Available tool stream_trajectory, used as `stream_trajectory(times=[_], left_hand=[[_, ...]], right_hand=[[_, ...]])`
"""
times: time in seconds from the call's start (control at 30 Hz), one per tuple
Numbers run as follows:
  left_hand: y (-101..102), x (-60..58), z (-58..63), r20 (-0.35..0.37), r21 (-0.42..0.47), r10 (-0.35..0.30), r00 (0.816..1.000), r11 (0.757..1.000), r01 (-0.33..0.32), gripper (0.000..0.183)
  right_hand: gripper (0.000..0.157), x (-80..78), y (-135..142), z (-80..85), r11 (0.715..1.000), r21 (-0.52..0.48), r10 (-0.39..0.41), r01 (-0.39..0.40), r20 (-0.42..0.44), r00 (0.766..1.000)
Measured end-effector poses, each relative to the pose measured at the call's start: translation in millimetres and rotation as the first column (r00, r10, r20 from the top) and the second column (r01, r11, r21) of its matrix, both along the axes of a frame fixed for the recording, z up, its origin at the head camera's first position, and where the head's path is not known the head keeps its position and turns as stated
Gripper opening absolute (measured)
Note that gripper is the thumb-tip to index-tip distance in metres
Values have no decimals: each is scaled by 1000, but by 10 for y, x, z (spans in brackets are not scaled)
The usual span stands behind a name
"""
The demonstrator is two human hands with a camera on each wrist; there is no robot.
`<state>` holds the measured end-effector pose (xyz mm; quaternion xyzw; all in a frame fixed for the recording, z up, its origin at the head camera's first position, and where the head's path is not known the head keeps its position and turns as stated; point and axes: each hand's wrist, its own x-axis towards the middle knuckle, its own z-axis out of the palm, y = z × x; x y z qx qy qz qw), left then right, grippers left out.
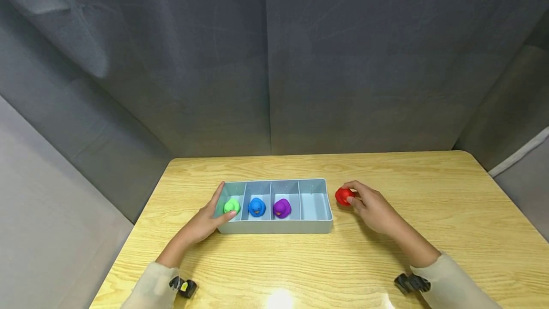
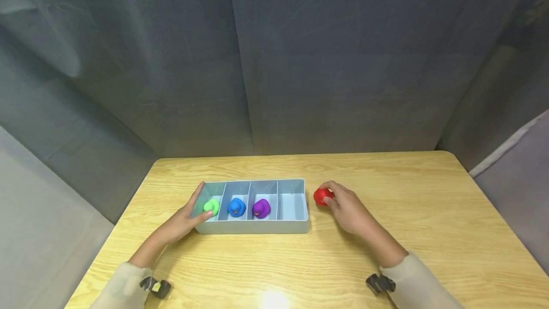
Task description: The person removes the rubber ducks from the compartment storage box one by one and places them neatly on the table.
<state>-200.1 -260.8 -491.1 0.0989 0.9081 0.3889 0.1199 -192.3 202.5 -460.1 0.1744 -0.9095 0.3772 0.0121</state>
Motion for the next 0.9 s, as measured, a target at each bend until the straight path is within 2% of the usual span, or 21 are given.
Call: stream_trajectory(times=[0.9], left_hand=[[-6, -3, -5, -5, -3, 1, 1000, 1000, -1, 94]], right_hand=[[28, -54, 101, -208, 1000, -16, 26, -25, 66, 998]])
